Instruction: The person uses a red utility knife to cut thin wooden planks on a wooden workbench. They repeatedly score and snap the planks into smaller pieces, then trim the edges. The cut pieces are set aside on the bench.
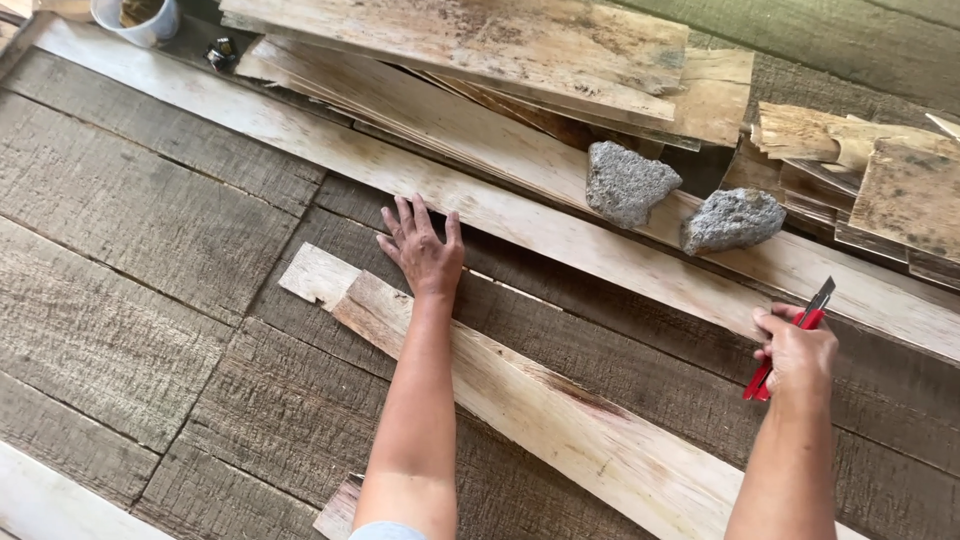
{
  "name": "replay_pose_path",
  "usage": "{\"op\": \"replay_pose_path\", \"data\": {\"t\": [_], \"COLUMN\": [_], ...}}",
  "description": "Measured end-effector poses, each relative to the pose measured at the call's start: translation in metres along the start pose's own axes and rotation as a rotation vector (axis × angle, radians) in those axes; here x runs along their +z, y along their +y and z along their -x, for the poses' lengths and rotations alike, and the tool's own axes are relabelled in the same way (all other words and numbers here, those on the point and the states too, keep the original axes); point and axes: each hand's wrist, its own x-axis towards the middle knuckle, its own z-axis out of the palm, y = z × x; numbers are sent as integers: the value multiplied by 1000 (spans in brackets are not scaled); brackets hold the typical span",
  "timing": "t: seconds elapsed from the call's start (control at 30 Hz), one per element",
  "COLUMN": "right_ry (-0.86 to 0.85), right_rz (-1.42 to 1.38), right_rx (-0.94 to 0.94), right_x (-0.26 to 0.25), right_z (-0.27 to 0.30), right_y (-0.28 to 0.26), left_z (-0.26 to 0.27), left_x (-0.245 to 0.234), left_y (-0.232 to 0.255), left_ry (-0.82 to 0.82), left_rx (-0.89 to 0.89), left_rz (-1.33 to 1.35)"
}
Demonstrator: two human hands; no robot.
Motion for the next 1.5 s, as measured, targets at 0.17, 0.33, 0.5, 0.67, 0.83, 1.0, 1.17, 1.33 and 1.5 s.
{"op": "replay_pose_path", "data": {"t": [0.17, 0.33, 0.5, 0.67, 0.83, 1.0, 1.17, 1.33, 1.5], "right_ry": [-3, -10, 25, 26, 110, -51, -247, -594, -535], "right_rz": [31, 70, -155, -76, 517, 622, 679, 1165, 1141], "right_rx": [-78, -24, -291, -294, -445, -393, -444, -392, -552], "right_x": [4, 7, 15, 24, 37, 11, -85, -147, -169], "right_z": [6, 4, -39, -32, -50, -48, 101, 187, 200], "right_y": [3, 5, 63, 61, 64, 47, 43, 123, 153], "left_z": [1, -4, 1, -2, -9, -16, 82, 276, 432], "left_x": [-1, 6, 9, 14, 10, -20, -92, -159, -74], "left_y": [2, 0, 2, 1, -1, -21, 7, 45, -25], "left_ry": [-85, -96, -3, -19, -68, -143, -76, -264, -814], "left_rx": [-17, -14, -11, -28, -41, 49, 237, 43, -149], "left_rz": [-137, -219, -247, -268, -255, -30, 340, 827, 955]}}
